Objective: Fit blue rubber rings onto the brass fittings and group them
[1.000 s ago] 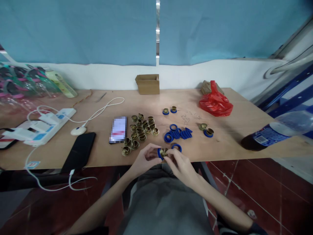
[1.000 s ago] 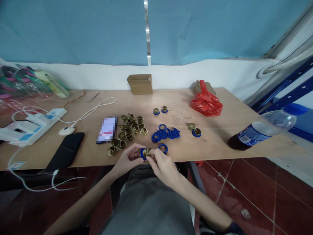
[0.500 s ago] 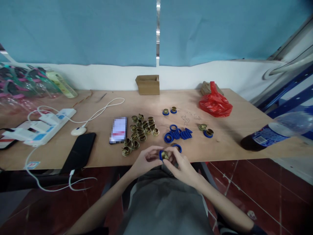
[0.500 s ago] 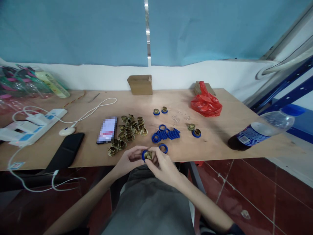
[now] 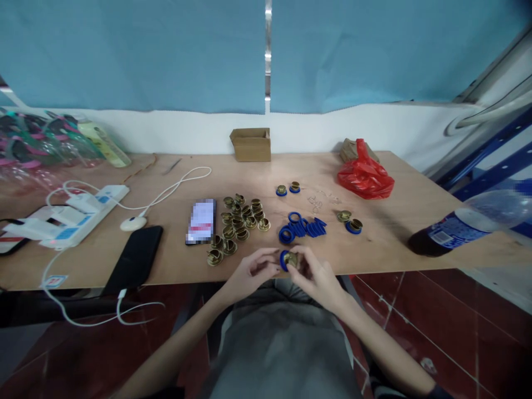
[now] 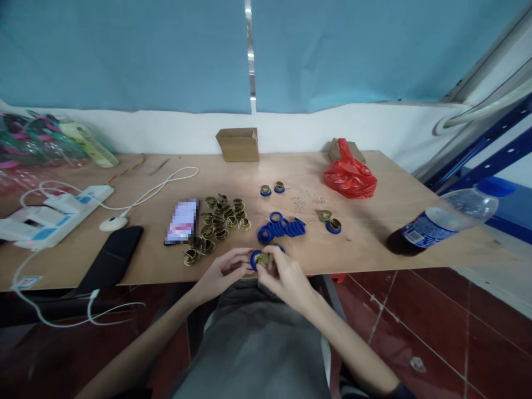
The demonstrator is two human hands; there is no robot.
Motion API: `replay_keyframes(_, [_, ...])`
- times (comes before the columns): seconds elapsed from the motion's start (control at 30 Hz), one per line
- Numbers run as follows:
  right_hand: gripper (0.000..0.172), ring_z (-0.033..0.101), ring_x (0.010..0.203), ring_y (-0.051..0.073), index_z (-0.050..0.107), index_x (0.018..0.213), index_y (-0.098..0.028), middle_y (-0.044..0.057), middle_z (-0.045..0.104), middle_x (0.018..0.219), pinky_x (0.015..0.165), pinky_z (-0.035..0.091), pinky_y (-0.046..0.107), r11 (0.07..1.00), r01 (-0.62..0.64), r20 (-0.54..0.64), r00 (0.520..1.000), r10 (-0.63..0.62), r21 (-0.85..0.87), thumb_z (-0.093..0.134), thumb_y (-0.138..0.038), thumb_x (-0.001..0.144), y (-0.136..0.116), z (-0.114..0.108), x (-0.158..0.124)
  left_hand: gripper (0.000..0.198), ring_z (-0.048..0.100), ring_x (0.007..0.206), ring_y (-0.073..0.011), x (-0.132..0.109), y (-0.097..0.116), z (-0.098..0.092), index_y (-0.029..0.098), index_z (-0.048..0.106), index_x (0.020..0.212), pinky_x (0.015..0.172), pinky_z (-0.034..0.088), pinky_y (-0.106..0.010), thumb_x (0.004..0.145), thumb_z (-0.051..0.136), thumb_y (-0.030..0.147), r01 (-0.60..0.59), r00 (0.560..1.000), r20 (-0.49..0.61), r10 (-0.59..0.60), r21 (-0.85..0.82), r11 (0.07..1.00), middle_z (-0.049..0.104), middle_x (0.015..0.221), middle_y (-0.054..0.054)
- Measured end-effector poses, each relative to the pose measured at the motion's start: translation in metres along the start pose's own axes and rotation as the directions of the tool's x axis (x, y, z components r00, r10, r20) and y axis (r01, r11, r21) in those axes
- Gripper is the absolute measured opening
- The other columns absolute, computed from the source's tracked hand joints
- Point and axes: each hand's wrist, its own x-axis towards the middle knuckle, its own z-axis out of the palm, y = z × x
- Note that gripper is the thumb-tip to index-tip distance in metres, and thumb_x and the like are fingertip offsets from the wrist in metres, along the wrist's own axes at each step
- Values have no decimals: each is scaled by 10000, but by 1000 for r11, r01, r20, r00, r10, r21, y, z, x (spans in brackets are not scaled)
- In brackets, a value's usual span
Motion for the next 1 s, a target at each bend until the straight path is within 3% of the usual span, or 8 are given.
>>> replay_keyframes(0.13, [230,603,532,149,591,1070,-207,-13,638,685,518,429,233,963,-121,-207,976,71,-243,574,-404,952,16,-48,2,319,751,1070,-240,1,4,0,162,716,1174,1001,593,-402,998,592,396,3,1000,-4,-2,85,996,769,1179,-129])
replay_keyframes(0.3, [241,663,561,236,616,1001,-198,16,659,620,532,365,280,703,-349,-215,937,276,-620,566,-420,922,60,-97,-3,281,764,1008,-230,1,7,2,179,761,1078,938,623,-367,993,594,388,-8,1000,-18,10,142,990,791,1083,-104])
replay_keyframes(0.4, [234,696,630,268,616,1033,-191,68,722,729,548,344,293,579,-376,-193,915,353,-723,559,-398,940,75,-105,-7,266,766,955,-222,1,8,4,178,771,1030,891,631,-347,986,601,376,-15,999,-28,21,172,985,793,1019,-94])
replay_keyframes(0.5, [366,696,666,288,598,1153,-179,104,742,842,551,341,303,517,-374,-206,913,353,-770,570,-485,956,73,-109,-5,257,761,918,-213,1,8,4,178,767,992,853,624,-323,989,589,364,-15,999,-31,23,233,972,788,975,-83])
replay_keyframes(0.6, [411,690,722,281,603,1169,-180,123,729,966,572,372,309,531,-361,-264,931,251,-767,567,-530,958,68,-116,11,252,757,897,-209,1,8,3,180,757,977,830,617,-316,992,579,358,-15,999,-28,23,267,964,784,955,-77])
replay_keyframes(0.73, [220,680,899,281,661,1055,-172,131,718,1034,695,437,323,588,-240,-198,971,137,-772,553,-343,969,80,-125,49,257,755,873,-211,2,7,4,180,756,965,812,618,-322,984,587,372,-20,999,-37,31,253,967,784,938,-76])
replay_keyframes(0.83, [157,674,902,280,691,977,-158,143,732,983,711,425,326,526,-223,-116,967,228,-821,549,-200,924,92,-127,73,247,752,859,-208,2,7,4,177,755,953,805,618,-321,971,602,370,-22,999,-41,33,241,970,780,915,-75])
replay_keyframes(1.0, [134,675,798,274,689,958,-168,137,741,916,644,403,322,485,-301,-148,933,328,-821,565,-170,906,94,-124,81,214,750,862,-207,1,8,4,181,755,954,818,616,-326,958,620,347,-27,999,-36,37,240,970,778,917,-74])
